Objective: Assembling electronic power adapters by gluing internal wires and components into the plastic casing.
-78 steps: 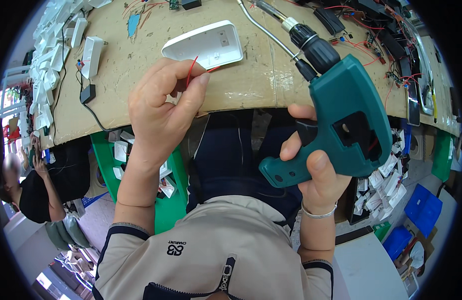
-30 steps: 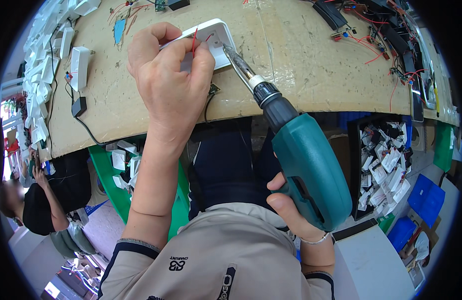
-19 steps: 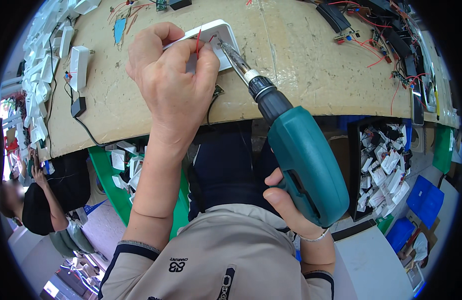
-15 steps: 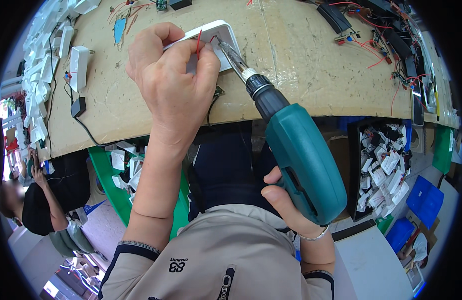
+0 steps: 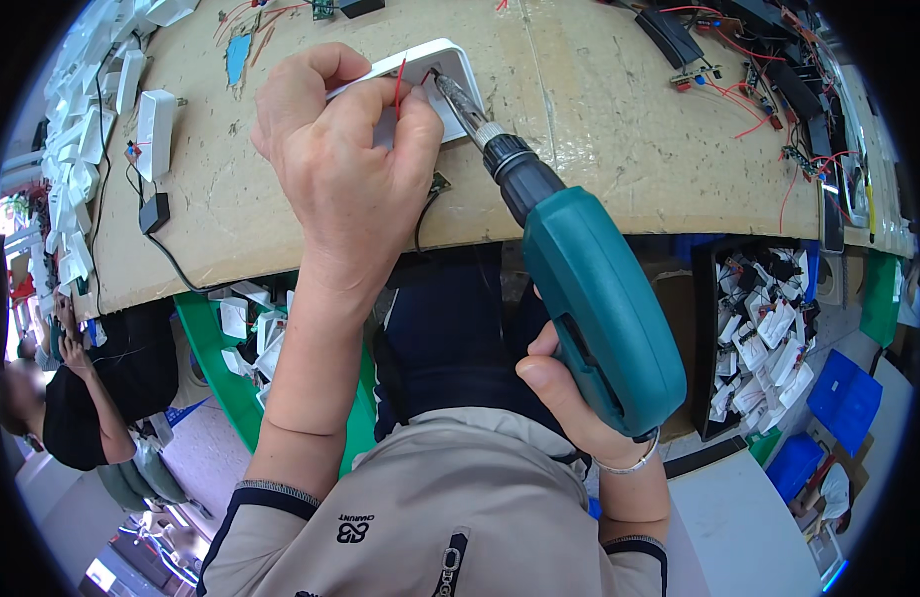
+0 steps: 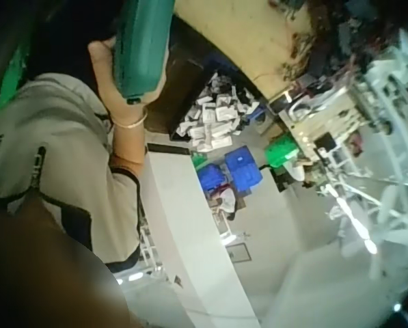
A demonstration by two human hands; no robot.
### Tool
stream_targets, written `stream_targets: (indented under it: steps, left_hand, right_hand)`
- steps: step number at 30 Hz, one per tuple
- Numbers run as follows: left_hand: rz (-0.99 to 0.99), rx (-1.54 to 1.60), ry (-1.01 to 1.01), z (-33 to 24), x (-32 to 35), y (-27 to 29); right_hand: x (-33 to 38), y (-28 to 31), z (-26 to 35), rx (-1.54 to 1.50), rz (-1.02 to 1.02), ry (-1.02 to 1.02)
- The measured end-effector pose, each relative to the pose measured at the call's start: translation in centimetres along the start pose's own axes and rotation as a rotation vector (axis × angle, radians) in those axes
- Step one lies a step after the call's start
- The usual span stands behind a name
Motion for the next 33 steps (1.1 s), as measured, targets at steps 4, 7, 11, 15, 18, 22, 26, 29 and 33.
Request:
stream_targets:
  steps: [4,7,11,15,18,22,26,29,33]
  left_hand:
    - [0.004,-0.024,0.006,0.0,0.0,0.1]
    - [-0.010,0.020,-0.004,0.1,0.1,-0.1]
    - [-0.007,0.025,0.006,0.0,0.0,-0.1]
    - [0.001,-0.023,0.012,0.1,0.0,0.0]
    - [0.004,-0.022,0.012,0.0,0.0,0.1]
    - [0.000,0.039,0.008,0.1,0.1,-0.1]
    - [-0.001,0.042,0.014,0.1,0.1,-0.1]
    - [-0.018,-0.014,0.002,0.2,0.0,0.0]
    - [-0.022,-0.015,0.003,0.1,0.0,-0.1]
  right_hand:
    - [0.0,-0.1,0.0,-0.002,-0.004,0.012]
    - [0.0,-0.2,0.1,-0.009,-0.018,-0.002]
    - [-0.1,-0.1,0.1,0.023,-0.018,0.009]
    - [-0.3,-0.5,1.0,-0.003,-0.003,-0.006]
    - [-0.1,-0.3,1.0,0.020,-0.045,-0.066]
    - [-0.3,-0.4,1.3,0.065,-0.068,-0.012]
    - [-0.2,-0.3,1.2,0.099,-0.094,0.019]
    - [-0.2,-0.3,1.2,0.102,-0.076,-0.001]
    - [-0.3,-0.7,1.3,0.003,-0.099,-0.020]
Point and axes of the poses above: each hand's wrist, its own x-axis away from the middle knuckle, its own y-axis out of the back of the hand, z = x × y, the point moved 3 cm from there along -x, towards the middle knuckle, and after that the axes turned 6 degrees about -z, right-handed, at the moved point
